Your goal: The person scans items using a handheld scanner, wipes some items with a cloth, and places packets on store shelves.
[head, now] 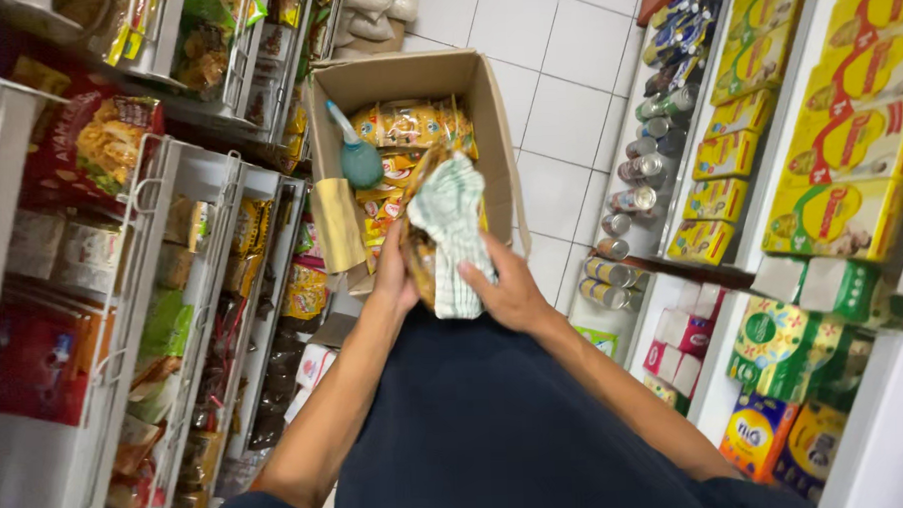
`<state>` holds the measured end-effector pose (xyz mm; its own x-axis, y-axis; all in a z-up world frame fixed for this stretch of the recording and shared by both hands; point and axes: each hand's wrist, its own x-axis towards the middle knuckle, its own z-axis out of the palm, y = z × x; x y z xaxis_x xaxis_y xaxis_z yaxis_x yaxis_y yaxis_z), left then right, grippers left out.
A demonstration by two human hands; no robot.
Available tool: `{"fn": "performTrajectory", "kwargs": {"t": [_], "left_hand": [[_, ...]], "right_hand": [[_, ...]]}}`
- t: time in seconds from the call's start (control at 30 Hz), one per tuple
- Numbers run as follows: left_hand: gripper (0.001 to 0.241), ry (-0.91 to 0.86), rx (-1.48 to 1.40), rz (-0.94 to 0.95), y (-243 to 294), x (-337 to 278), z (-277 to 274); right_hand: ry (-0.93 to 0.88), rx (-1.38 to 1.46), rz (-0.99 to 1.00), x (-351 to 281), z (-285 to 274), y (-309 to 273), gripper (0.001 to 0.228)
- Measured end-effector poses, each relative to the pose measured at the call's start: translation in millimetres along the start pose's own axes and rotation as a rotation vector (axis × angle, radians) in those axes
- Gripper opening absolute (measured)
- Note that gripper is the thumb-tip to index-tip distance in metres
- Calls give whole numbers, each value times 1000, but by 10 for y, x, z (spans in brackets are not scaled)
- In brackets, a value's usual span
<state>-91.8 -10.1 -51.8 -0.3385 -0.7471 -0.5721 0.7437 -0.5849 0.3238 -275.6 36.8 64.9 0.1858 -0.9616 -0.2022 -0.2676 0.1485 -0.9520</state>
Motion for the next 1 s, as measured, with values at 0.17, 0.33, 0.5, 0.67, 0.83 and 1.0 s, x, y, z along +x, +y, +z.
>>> {"fn": "performTrajectory", "kwargs": {"t": [0.17,0.33,0.5,0.67,0.83,1.0], "left_hand": [[59,3,-53,-80,-204,-17,145],[61,-22,-66,-92,-357,134,265],[63,63,-148,-42,-302,342,134],[60,-8,-133,94,-200,345,-146],[64,64,-194,82,-266,377,-109],[75,-13,-190,39,-440,413,48]], "right_hand": [[-63,-146,-241,163,-280,38,60],[-27,-12,-166,372,-475,3,54],[-117,-198,-217,534,-754,64,50],[115,-554,-396,785,-1173,296,35],[36,-724,-389,1191,-1105,732,45],[-122,-870,-404,1286,-745,1320,51]]}}
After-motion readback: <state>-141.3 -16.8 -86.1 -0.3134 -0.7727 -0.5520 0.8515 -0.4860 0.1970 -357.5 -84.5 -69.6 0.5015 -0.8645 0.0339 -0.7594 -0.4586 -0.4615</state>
